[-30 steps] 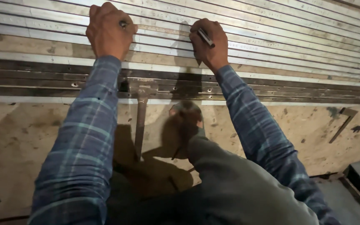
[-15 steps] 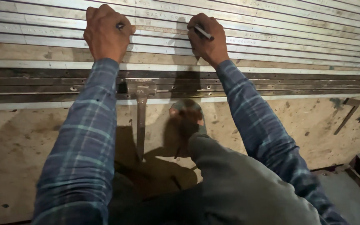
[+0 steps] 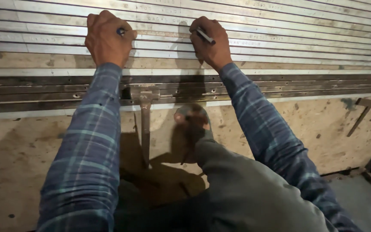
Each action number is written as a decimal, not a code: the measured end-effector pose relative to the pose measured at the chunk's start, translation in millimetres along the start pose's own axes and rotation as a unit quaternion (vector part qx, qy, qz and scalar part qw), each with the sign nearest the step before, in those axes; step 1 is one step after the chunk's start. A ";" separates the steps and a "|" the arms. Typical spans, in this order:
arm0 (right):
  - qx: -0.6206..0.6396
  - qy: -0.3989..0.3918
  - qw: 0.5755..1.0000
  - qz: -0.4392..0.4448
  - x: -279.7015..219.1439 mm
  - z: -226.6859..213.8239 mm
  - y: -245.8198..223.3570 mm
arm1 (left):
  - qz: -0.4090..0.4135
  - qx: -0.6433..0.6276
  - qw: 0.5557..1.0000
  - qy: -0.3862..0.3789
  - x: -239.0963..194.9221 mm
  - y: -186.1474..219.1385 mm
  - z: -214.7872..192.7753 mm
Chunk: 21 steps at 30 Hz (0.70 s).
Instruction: The recorder is measuring and marking metal slats for assembly or cutting.
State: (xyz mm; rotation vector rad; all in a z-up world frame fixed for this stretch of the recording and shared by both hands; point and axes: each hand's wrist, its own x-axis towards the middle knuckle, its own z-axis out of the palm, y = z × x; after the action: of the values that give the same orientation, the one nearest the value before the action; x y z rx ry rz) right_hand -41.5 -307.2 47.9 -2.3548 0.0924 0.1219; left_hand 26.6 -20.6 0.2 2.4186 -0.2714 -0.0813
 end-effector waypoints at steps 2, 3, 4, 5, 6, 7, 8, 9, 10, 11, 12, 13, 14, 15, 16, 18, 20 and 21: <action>0.003 -0.008 1.000 -0.002 -1.3 1.3 0.6 | -0.001 0.004 1.000 0.000 -0.1 -0.4 1.7; -0.008 -0.010 1.000 -0.008 -1.4 2.3 1.2 | -0.003 0.007 1.000 0.004 -1.1 -1.0 3.5; -0.019 -0.012 1.000 -0.014 -1.5 3.6 1.5 | -0.004 0.010 1.000 0.007 -2.0 -2.1 5.0; -0.017 -0.015 1.000 -0.018 -2.4 3.5 -1.8 | -0.007 0.013 1.000 0.010 -1.4 -0.7 4.7; -0.012 0.021 0.999 -0.047 -3.1 3.6 -5.4 | -0.008 0.007 1.000 0.014 -0.8 0.4 4.1; -0.007 0.055 0.996 -0.076 -4.0 4.0 -8.9 | -0.010 0.001 1.000 0.018 -1.1 1.0 3.8; -0.005 0.051 0.995 -0.081 -3.3 6.9 -12.6 | -0.014 0.004 1.000 0.022 -0.5 1.1 2.7; -0.037 0.079 0.992 -0.089 -3.8 9.2 -15.7 | -0.009 -0.004 1.000 0.027 -0.6 1.7 2.7; -0.069 0.106 0.987 -0.098 -4.4 11.4 -18.7 | -0.004 -0.012 0.999 0.031 -0.6 2.4 2.9; -0.068 0.102 0.987 -0.100 -3.3 12.0 -23.4 | -0.008 -0.011 0.999 0.033 -1.5 2.4 3.0; -0.009 0.041 0.999 -0.026 -2.1 12.5 -28.1 | -0.005 -0.013 0.999 0.033 -2.3 2.5 3.0; 0.049 -0.023 0.997 0.047 0.9 12.5 -32.7 | -0.001 -0.016 0.999 0.036 -1.0 2.6 3.3; 0.048 -0.026 0.998 0.044 1.8 14.0 -26.5 | -0.003 -0.015 0.999 0.039 0.0 3.1 3.2; 0.066 -0.046 0.997 -0.019 2.0 15.8 -20.2 | -0.001 -0.019 0.999 0.042 0.0 3.4 3.0; 0.083 -0.066 0.991 -0.080 2.3 17.8 -13.7 | 0.001 -0.023 0.999 0.045 0.0 3.6 3.1; 0.081 -0.063 0.994 -0.033 3.1 20.7 -14.2 | 0.000 -0.019 0.998 0.052 -1.6 1.7 5.2; 0.078 -0.058 0.995 0.015 3.5 21.8 -15.8 | 0.001 -0.016 0.998 0.059 -2.1 1.1 6.9; 0.076 -0.061 0.995 0.009 3.3 21.3 -17.4 | 0.005 -0.016 0.998 0.064 -2.5 1.4 7.5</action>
State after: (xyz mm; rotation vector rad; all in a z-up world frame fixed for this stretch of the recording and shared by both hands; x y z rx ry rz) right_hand -37.7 -280.0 44.7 -2.1887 0.0608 0.2579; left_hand 22.9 -25.9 -4.7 2.3787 -0.2221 0.0735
